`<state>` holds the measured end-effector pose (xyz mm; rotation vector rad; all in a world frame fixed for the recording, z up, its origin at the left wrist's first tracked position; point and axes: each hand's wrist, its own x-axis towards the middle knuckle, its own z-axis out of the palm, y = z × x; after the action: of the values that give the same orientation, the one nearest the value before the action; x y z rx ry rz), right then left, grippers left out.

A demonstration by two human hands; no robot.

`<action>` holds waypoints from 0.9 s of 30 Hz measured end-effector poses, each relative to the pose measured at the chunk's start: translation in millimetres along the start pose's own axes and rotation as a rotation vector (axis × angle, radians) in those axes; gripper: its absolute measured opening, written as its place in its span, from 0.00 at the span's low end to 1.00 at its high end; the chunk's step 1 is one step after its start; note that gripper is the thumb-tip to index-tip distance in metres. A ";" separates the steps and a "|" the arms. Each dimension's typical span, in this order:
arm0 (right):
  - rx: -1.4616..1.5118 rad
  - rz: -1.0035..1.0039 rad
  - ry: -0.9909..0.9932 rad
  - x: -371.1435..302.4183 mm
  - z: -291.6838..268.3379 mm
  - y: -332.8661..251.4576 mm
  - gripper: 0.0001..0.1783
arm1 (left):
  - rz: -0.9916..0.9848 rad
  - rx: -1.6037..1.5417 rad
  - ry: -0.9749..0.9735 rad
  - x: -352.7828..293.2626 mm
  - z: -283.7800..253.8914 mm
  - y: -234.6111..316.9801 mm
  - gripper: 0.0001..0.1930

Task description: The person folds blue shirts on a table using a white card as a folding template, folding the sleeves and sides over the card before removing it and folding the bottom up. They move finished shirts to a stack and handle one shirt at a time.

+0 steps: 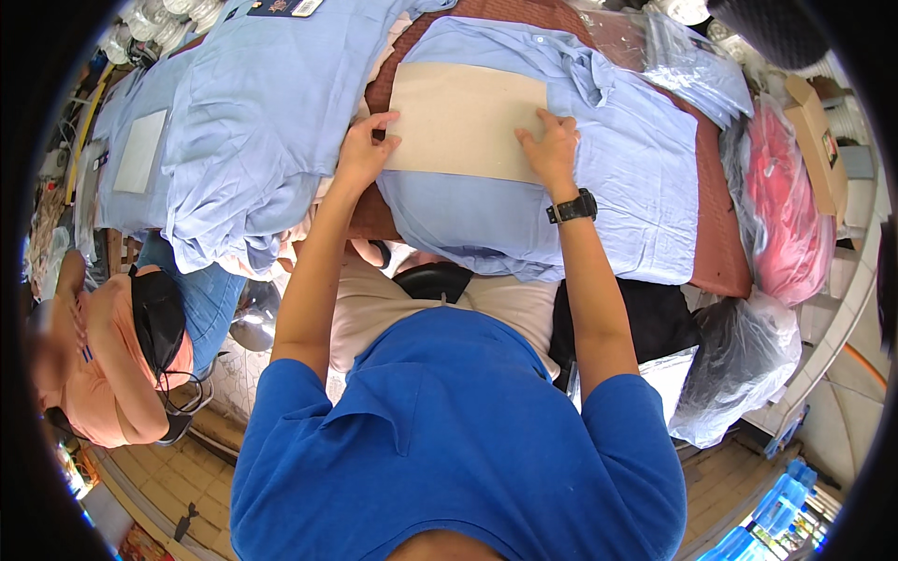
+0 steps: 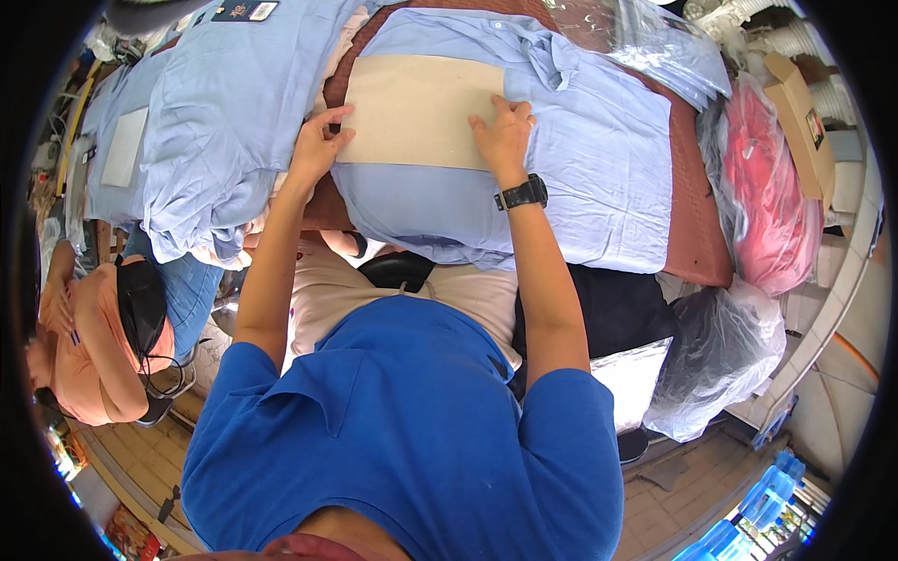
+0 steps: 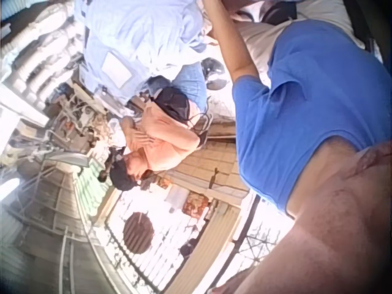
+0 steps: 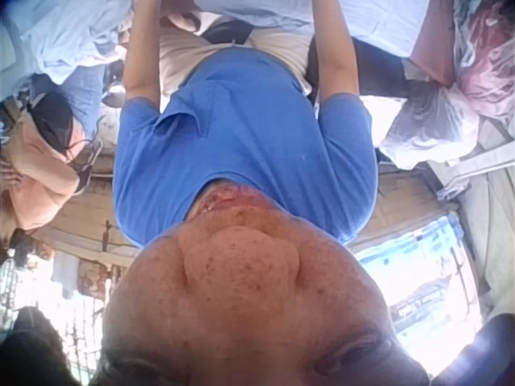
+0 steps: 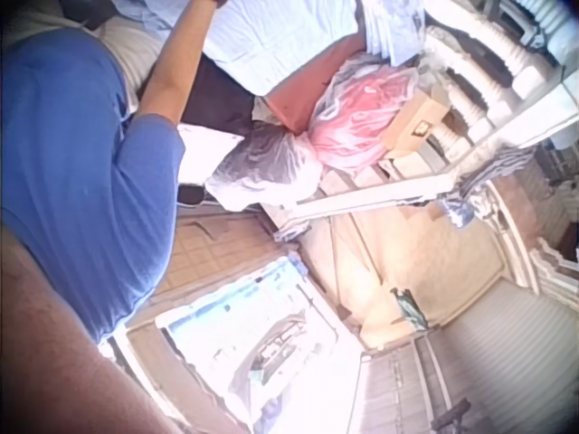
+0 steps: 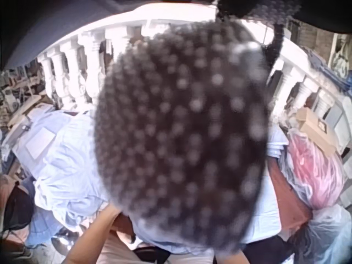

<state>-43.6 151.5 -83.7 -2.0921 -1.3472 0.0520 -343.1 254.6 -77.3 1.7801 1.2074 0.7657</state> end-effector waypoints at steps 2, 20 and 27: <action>-0.023 -0.018 0.021 -1.8 2.3 1.4 0.30 | -0.054 0.110 -0.018 -5.5 -0.7 17.9 0.23; 0.001 -0.008 0.009 -6.4 -0.9 -5.1 0.30 | 0.528 0.731 0.020 18.1 64.2 18.1 0.30; 0.003 -0.026 0.002 -5.8 -1.0 -2.1 0.32 | 0.545 0.740 0.024 18.5 64.4 18.0 0.30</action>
<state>-47.6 146.8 -83.5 -2.0709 -1.3723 0.0409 -275.3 249.4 -91.0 2.7894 1.1012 0.6743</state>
